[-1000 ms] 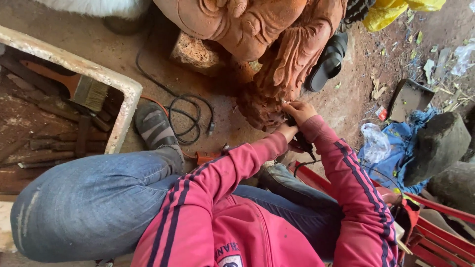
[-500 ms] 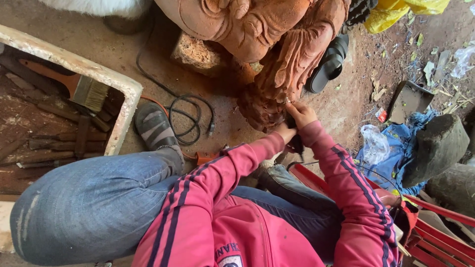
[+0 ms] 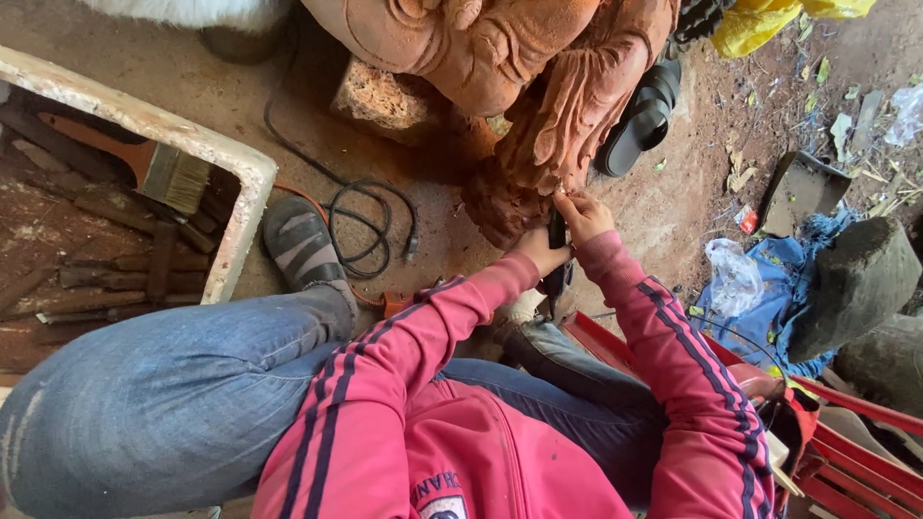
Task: Carving and texturing a wooden sculpture using a handheld electric rotary tool
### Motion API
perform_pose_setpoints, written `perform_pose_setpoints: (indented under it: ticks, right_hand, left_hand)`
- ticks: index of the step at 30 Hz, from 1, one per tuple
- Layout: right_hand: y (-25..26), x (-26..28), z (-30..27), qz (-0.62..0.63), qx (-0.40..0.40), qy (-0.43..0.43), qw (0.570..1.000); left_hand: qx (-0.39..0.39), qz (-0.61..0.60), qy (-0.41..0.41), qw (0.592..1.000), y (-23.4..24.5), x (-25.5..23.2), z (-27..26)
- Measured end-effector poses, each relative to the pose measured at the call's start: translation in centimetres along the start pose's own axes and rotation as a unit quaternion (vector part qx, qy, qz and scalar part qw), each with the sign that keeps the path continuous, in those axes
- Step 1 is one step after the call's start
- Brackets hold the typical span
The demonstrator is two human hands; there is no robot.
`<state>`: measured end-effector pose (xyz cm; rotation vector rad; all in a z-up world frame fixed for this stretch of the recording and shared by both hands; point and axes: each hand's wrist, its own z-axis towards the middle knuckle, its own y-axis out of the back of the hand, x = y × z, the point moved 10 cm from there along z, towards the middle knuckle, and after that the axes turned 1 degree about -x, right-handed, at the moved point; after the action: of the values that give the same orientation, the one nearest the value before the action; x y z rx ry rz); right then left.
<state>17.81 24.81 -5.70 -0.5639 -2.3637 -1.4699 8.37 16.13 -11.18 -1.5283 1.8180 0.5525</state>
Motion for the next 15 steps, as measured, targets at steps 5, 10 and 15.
perform_pose_setpoints:
  ticks: [5, 10, 15]
  right_hand:
    - [0.0, 0.7, -0.4, 0.024, -0.009, -0.002, 1.000]
    - [0.0, 0.4, -0.2, 0.039, -0.009, -0.015, 0.999]
    - [-0.6, -1.6, 0.3, 0.062, -0.014, -0.029, 0.998]
  left_hand:
    - [0.006, 0.002, 0.000, 1.000, 1.1, -0.5, -0.9]
    - [0.010, -0.007, -0.014, 1.000, 0.6, -0.6, -0.5]
    - [0.012, -0.004, -0.014, 1.000, 1.1, -1.2, -1.1]
